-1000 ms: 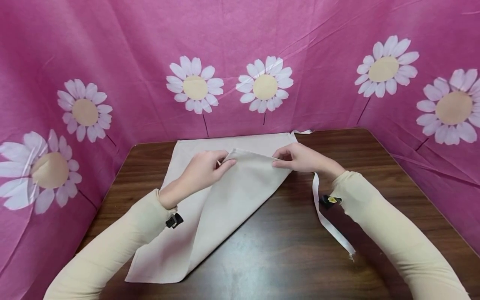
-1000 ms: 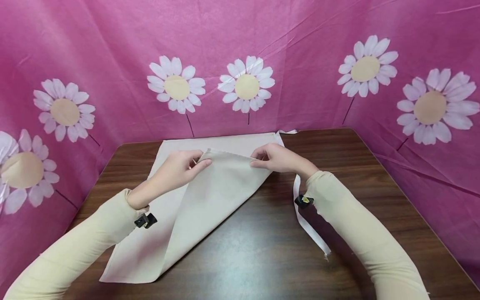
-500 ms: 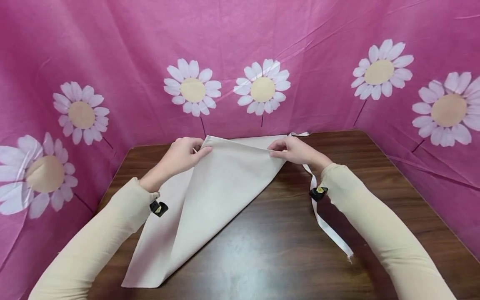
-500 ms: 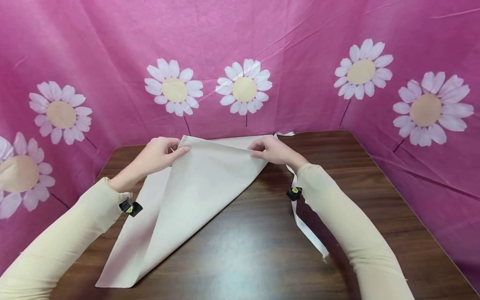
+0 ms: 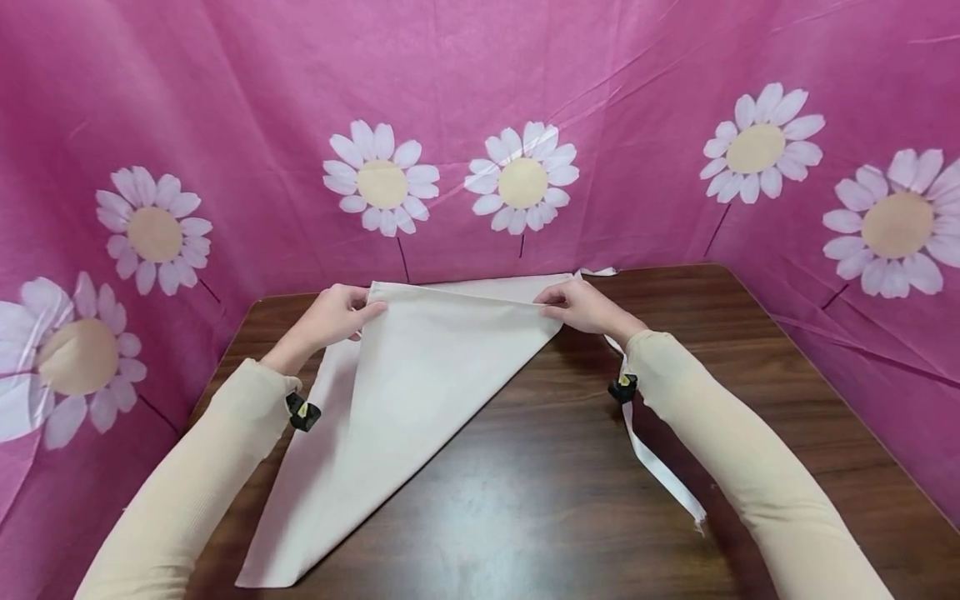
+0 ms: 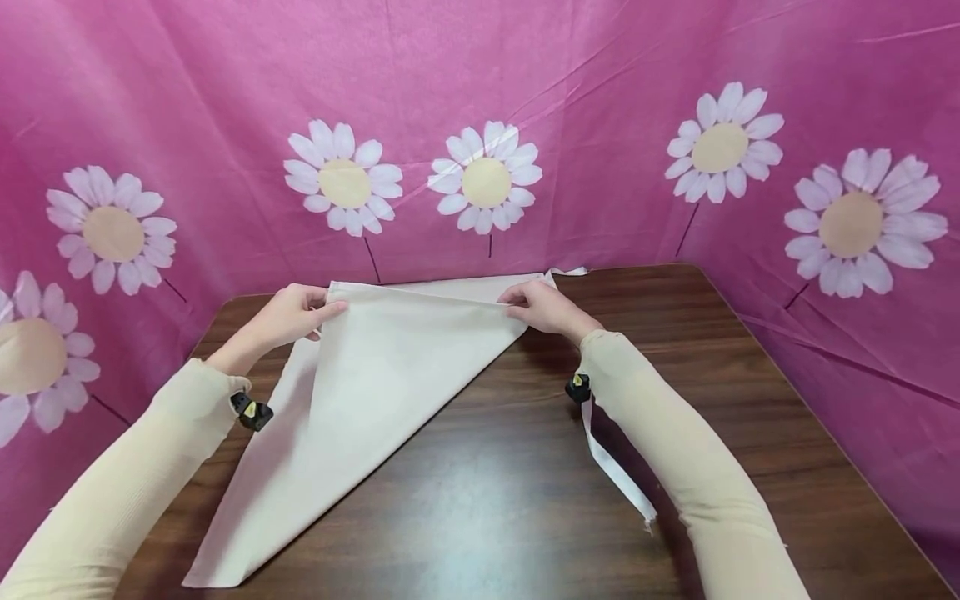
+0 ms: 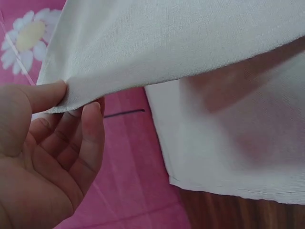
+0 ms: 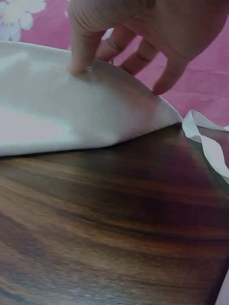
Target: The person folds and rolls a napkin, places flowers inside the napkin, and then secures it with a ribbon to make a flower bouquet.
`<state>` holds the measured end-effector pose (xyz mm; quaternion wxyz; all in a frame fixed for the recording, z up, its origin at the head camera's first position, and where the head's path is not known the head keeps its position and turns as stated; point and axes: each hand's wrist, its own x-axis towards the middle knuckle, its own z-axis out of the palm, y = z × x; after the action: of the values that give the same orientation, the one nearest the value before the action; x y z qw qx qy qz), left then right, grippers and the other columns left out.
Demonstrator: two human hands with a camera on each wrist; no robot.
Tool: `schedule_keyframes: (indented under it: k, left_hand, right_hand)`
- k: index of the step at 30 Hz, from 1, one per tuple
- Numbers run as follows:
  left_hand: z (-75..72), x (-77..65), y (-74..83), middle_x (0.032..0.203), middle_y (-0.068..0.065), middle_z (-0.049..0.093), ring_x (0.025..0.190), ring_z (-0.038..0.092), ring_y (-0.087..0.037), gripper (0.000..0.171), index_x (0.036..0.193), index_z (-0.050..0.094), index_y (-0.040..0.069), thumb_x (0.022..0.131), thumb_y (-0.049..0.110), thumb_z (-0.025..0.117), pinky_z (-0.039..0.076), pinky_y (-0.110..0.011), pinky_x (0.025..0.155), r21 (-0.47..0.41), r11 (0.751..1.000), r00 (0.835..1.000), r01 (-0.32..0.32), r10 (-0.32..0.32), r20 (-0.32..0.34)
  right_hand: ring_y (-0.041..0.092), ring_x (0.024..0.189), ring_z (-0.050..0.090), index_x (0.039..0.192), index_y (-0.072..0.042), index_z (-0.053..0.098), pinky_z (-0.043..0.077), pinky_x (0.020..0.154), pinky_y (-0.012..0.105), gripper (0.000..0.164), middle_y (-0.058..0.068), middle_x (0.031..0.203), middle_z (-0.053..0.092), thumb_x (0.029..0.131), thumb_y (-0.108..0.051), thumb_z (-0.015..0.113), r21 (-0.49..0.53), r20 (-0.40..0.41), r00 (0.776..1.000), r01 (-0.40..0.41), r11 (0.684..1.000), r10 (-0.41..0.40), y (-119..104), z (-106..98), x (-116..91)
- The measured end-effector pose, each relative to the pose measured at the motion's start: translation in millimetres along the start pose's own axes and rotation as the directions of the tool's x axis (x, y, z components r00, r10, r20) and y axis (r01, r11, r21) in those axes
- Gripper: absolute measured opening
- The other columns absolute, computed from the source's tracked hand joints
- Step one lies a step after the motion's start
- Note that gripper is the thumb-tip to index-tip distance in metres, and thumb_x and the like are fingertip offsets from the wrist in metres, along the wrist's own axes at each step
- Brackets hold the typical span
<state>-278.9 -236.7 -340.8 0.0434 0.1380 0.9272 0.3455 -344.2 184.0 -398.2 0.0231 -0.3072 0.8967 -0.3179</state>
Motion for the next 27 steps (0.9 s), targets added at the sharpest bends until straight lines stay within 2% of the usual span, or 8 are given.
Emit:
schedule_keyframes:
  k: [3,8,15,17,24,27]
  left_hand:
    - [0.0,2.6,-9.5,0.076,-0.008,0.062,0.063,0.065,-0.024,0.030,0.096,0.069,0.002,0.102,0.031,0.064,0.059,-0.040,0.066,-0.013,0.999,1.000,0.029,-0.029,-0.009]
    - [4.4,7.7,-23.0,0.080,-0.010,0.067,0.069,0.069,-0.030,0.028,0.092,0.069,0.001,0.098,0.028,0.070,0.059,-0.039,0.065,-0.029,0.997,0.997,0.065,-0.066,-0.035]
    - [9.8,17.5,-46.2,0.091,-0.013,0.070,0.075,0.070,-0.035,0.027,0.098,0.072,-0.002,0.097,0.026,0.072,0.060,-0.042,0.070,-0.042,0.991,0.990,0.128,-0.130,-0.046]
    - [10.0,19.8,-53.5,0.092,-0.014,0.069,0.076,0.069,-0.033,0.028,0.099,0.071,-0.002,0.098,0.025,0.070,0.059,-0.042,0.071,-0.044,0.988,0.988,0.150,-0.152,-0.041]
    - [8.4,27.5,-77.6,0.104,-0.016,0.069,0.075,0.067,-0.020,0.033,0.110,0.069,-0.003,0.100,0.028,0.066,0.055,-0.037,0.073,-0.056,0.974,0.976,0.218,-0.219,-0.013]
    - [7.7,30.9,-89.0,0.099,-0.014,0.069,0.074,0.064,-0.018,0.032,0.109,0.069,-0.002,0.099,0.028,0.068,0.052,-0.034,0.072,-0.043,0.965,0.966,0.258,-0.259,-0.023]
  right_hand:
    - [0.028,0.107,0.066,0.115,-0.001,0.074,0.051,0.092,0.045,0.020,0.013,0.113,0.073,0.097,-0.007,0.068,-0.014,-0.009,1.000,-0.020,1.000,0.020,5.4,0.6,1.5]
    - [0.030,0.108,0.066,0.114,0.000,0.074,0.051,0.093,0.047,0.020,0.015,0.113,0.073,0.096,-0.005,0.068,-0.011,-0.025,1.000,-0.001,1.000,0.000,14.4,4.7,6.3]
    - [0.029,0.108,0.066,0.115,0.003,0.073,0.050,0.095,0.045,0.020,0.017,0.112,0.073,0.097,-0.002,0.065,-0.011,-0.055,0.998,-0.029,1.000,0.028,25.9,17.2,21.5]
    - [0.030,0.107,0.066,0.114,0.004,0.073,0.050,0.095,0.045,0.020,0.018,0.111,0.073,0.097,-0.002,0.064,-0.015,-0.058,0.998,-0.033,0.999,0.032,26.3,20.3,26.4]
    - [0.028,0.109,0.066,0.114,0.001,0.074,0.049,0.097,0.044,0.021,0.014,0.112,0.074,0.097,-0.004,0.062,-0.124,-0.050,0.998,-0.050,0.991,0.044,23.9,28.6,42.4]
    - [0.029,0.111,0.065,0.115,0.000,0.074,0.049,0.098,0.045,0.021,0.015,0.113,0.073,0.098,-0.004,0.062,-0.114,-0.057,0.997,-0.062,0.992,0.055,23.3,31.6,48.2]
